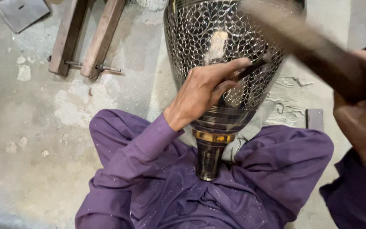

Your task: The person sits cross-legged on the floor with a large patterned metal vase held between their legs. They hold a chisel against the vase surface with one hand and repeatedly strike it with a wooden mallet held in the other hand, carving the decorative pattern.

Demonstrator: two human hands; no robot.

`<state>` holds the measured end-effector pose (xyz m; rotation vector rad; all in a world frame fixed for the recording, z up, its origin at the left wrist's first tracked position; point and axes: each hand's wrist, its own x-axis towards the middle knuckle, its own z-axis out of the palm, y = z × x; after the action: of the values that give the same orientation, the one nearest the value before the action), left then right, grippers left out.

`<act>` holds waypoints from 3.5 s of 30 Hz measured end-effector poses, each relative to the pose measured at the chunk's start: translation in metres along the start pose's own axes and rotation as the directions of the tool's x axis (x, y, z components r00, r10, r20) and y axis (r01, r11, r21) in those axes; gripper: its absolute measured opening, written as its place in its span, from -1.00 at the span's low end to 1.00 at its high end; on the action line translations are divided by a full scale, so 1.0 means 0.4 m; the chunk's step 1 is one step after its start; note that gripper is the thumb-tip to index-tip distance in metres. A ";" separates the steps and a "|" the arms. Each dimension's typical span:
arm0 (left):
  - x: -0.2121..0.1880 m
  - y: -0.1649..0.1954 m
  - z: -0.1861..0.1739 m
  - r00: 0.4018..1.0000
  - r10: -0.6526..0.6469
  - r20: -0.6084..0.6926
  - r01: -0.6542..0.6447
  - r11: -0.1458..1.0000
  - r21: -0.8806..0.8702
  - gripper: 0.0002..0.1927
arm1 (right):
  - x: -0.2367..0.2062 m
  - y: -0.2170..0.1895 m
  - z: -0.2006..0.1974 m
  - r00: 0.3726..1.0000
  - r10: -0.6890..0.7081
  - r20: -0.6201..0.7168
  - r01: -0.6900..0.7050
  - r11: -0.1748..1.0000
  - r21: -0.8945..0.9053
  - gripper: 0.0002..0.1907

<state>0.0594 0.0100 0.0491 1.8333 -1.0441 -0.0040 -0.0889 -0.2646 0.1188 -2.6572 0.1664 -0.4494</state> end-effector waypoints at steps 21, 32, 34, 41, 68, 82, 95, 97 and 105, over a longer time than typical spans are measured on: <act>-0.063 -0.025 0.019 0.996 -0.026 -0.082 0.019 0.997 -0.081 -0.46 | 0.065 -0.055 -0.018 0.991 -0.073 0.108 0.077 0.996 -0.035 -0.55; -0.023 -0.037 0.064 0.979 -0.036 -0.202 0.010 0.992 -0.124 -0.46 | 0.065 0.001 -0.017 0.962 -0.266 0.061 0.272 0.931 -0.242 -0.25; -0.024 -0.028 0.061 0.977 -0.039 -0.209 0.018 0.995 -0.101 -0.44 | 0.068 -0.012 -0.027 0.965 -0.250 0.079 0.262 0.933 -0.247 -0.21; -0.023 -0.008 0.055 0.972 -0.051 -0.230 0.027 0.994 -0.108 -0.42 | 0.107 -0.058 -0.040 0.898 -0.439 0.033 0.436 0.876 -0.206 -0.40; 0.092 0.002 -0.020 0.953 0.188 0.239 -0.204 0.978 0.044 -0.48 | -0.091 -0.036 0.029 0.993 -0.075 -0.091 0.082 0.994 0.070 -0.40; 0.162 0.047 -0.034 0.806 0.201 0.556 -0.321 0.939 0.125 -0.53 | -0.287 0.029 0.260 0.950 0.177 -0.258 -0.173 0.984 0.039 -0.52; 0.196 0.029 -0.018 0.794 0.345 0.501 -0.411 0.912 0.022 -0.45 | -0.278 -0.021 0.252 0.942 0.226 -0.248 -0.184 0.966 0.182 -0.37; 0.196 0.034 -0.019 0.780 0.359 0.512 -0.436 0.900 0.033 -0.46 | -0.274 -0.043 0.238 0.929 0.085 -0.361 -0.108 0.993 -0.044 -0.33; 0.197 0.065 -0.035 0.733 0.155 0.662 -0.327 0.934 0.143 -0.64 | -0.372 0.008 0.337 0.883 0.291 -0.367 -0.120 0.898 0.424 -0.63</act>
<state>0.0982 -0.0345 0.1090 1.9494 -1.8441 -0.3903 -0.1833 -0.1856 -0.0401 -2.0890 0.4449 -0.8833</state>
